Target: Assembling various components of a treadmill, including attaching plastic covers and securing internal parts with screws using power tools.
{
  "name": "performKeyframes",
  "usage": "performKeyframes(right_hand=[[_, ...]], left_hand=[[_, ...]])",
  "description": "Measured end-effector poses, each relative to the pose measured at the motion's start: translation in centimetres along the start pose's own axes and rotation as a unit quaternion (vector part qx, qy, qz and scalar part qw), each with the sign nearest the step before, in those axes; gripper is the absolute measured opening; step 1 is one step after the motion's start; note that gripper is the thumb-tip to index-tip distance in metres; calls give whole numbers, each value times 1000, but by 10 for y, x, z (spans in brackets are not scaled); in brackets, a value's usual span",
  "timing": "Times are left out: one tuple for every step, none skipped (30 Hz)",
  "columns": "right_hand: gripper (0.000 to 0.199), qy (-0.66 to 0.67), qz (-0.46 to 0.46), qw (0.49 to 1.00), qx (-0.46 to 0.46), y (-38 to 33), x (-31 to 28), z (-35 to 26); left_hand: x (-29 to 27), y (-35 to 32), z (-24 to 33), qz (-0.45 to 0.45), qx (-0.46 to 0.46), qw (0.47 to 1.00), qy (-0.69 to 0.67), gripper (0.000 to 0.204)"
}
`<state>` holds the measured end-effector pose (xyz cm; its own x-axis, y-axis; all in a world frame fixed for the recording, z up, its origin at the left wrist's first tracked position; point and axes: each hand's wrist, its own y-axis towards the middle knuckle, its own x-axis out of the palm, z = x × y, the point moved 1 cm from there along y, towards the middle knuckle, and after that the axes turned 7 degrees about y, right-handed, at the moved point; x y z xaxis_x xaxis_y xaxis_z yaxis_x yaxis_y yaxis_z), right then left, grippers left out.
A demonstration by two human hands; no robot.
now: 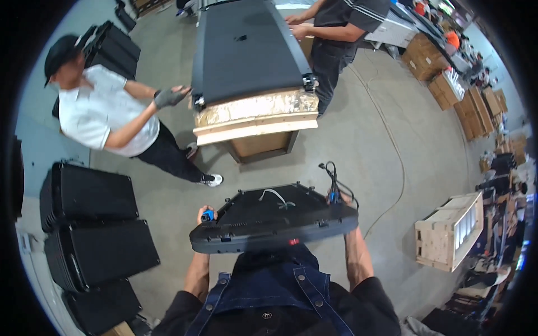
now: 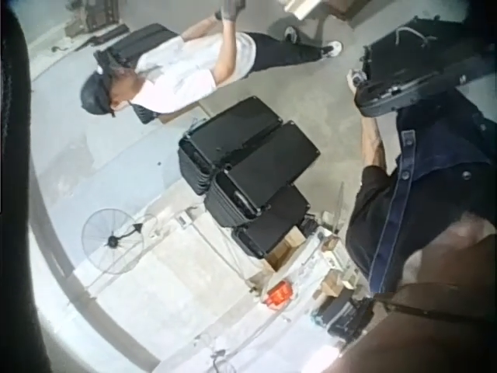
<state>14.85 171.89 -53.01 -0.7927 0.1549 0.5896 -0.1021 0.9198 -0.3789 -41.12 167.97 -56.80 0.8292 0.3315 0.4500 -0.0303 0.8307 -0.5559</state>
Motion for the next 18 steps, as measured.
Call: performKeyframes(right_hand=[[38,93,-18,995,37,27,3,-18],[36,184,-36,980,71,52,7,-34],[35,147,1,989,22,70,22,-43],[34,122,0,992,-6,96,74,-44],[36,96,49,994,-34,130,62,-53],[38,65,121,988,-71,150,25,-69],[40,-24,247,966,-73,130,-33,-73],[42,-82,273,957,-49,148,15,-64],[46,-155,275,948,-24,148,36,-62],[48,-196,251,946,-69,139,54,-50],[46,-241,231,933,-135,120,35,-39],[44,-288,213,912,-199,95,10,-26],[43,-262,183,943,-94,67,6,-5],[42,-231,149,962,12,35,10,21],[37,-183,205,959,69,0,34,48],[35,-242,196,944,105,-43,9,75],[32,-306,260,912,87,-104,-36,116],[29,-268,310,907,97,-154,-38,157]], left_hand=[[12,14,6,5,3,999,-37,28],[26,26,13,10,5,997,-73,26],[59,26,26,-12,-21,991,-132,24],[15,24,51,-11,45,996,-81,24],[14,57,55,-66,142,983,-91,25],[40,100,47,-137,217,960,-114,26],[150,85,41,-200,228,951,66,31],[109,87,61,-48,185,982,-1,38],[96,90,71,-46,193,980,9,38],[98,108,89,-21,189,982,16,40],[89,116,86,-22,167,985,18,42],[92,133,78,-24,144,989,21,44],[86,147,86,-9,134,991,27,46],[67,155,93,8,123,992,34,48],[31,155,111,38,118,991,44,50],[36,174,116,37,98,993,51,52],[56,196,102,23,68,996,60,55],[39,201,115,12,69,995,68,55]])
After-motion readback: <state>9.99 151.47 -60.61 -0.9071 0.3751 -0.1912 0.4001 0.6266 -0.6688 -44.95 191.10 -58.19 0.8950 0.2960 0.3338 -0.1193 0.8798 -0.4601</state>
